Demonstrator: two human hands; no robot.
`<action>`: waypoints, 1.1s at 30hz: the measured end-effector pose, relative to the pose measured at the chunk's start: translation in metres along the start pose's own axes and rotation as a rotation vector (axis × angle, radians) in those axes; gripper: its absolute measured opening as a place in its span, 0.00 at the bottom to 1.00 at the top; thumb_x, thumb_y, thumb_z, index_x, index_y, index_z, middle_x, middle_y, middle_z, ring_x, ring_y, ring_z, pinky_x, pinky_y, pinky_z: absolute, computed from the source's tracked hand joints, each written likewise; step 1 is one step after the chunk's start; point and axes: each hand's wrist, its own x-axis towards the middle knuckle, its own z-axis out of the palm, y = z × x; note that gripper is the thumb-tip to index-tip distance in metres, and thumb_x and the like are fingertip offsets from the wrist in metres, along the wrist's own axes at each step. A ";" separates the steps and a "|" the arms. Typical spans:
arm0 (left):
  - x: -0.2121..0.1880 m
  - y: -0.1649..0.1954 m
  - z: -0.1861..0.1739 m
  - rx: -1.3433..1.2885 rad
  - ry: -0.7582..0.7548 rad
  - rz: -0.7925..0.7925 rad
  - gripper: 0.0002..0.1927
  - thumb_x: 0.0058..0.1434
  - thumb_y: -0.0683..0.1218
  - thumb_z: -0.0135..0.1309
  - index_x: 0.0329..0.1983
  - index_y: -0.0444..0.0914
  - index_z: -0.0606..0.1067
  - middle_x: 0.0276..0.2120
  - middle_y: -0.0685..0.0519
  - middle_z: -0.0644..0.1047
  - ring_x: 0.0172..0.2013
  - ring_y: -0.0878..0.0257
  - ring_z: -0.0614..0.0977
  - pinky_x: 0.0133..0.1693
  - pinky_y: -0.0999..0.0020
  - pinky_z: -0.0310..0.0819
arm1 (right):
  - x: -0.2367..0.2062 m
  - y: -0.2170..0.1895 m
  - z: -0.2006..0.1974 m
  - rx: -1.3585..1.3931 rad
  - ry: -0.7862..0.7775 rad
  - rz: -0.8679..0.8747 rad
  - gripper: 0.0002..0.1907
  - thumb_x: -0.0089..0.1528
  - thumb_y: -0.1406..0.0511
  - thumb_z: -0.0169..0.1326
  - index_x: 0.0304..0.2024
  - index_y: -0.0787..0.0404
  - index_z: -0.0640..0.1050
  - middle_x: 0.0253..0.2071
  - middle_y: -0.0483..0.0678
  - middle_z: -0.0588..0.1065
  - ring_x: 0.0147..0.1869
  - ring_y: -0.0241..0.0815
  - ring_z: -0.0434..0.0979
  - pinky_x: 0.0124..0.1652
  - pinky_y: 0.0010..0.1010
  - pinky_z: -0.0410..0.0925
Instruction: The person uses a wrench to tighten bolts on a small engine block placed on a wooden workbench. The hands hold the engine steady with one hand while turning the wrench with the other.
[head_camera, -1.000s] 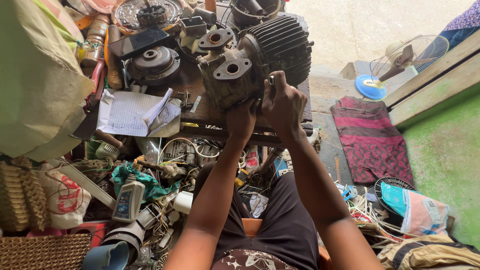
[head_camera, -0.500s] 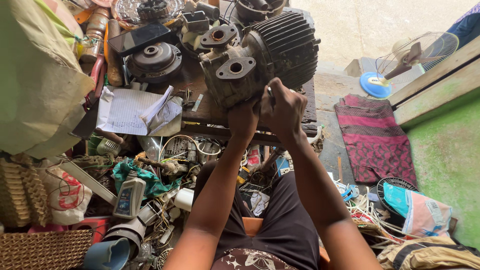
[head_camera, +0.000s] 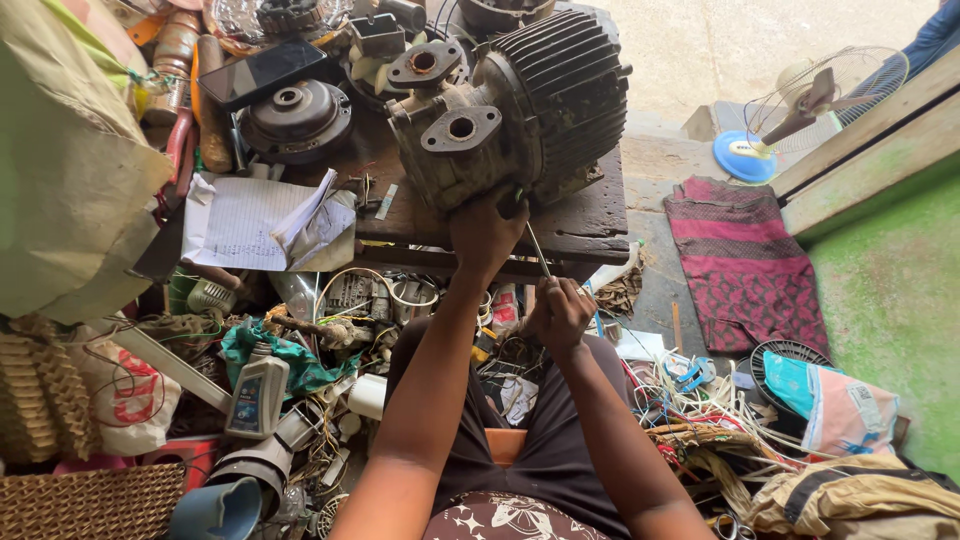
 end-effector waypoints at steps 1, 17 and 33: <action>0.000 0.002 -0.001 0.007 -0.016 -0.025 0.16 0.54 0.56 0.64 0.42 0.45 0.84 0.25 0.48 0.82 0.29 0.49 0.85 0.36 0.56 0.81 | 0.001 -0.001 0.000 0.017 -0.007 0.020 0.12 0.62 0.77 0.58 0.29 0.64 0.69 0.23 0.52 0.71 0.23 0.48 0.72 0.24 0.39 0.61; -0.002 -0.010 -0.003 -0.017 -0.004 0.140 0.15 0.64 0.51 0.59 0.52 0.44 0.81 0.39 0.45 0.84 0.38 0.48 0.86 0.43 0.56 0.80 | 0.151 -0.025 -0.011 -0.086 -0.033 -0.120 0.04 0.67 0.70 0.58 0.38 0.60 0.74 0.18 0.44 0.71 0.17 0.33 0.67 0.20 0.30 0.58; -0.004 -0.010 -0.004 -0.102 -0.067 0.068 0.11 0.67 0.50 0.55 0.48 0.46 0.82 0.38 0.48 0.84 0.37 0.51 0.86 0.41 0.60 0.81 | 0.029 0.016 0.003 0.023 0.137 -0.086 0.14 0.65 0.73 0.58 0.25 0.57 0.72 0.13 0.41 0.66 0.14 0.31 0.60 0.18 0.29 0.52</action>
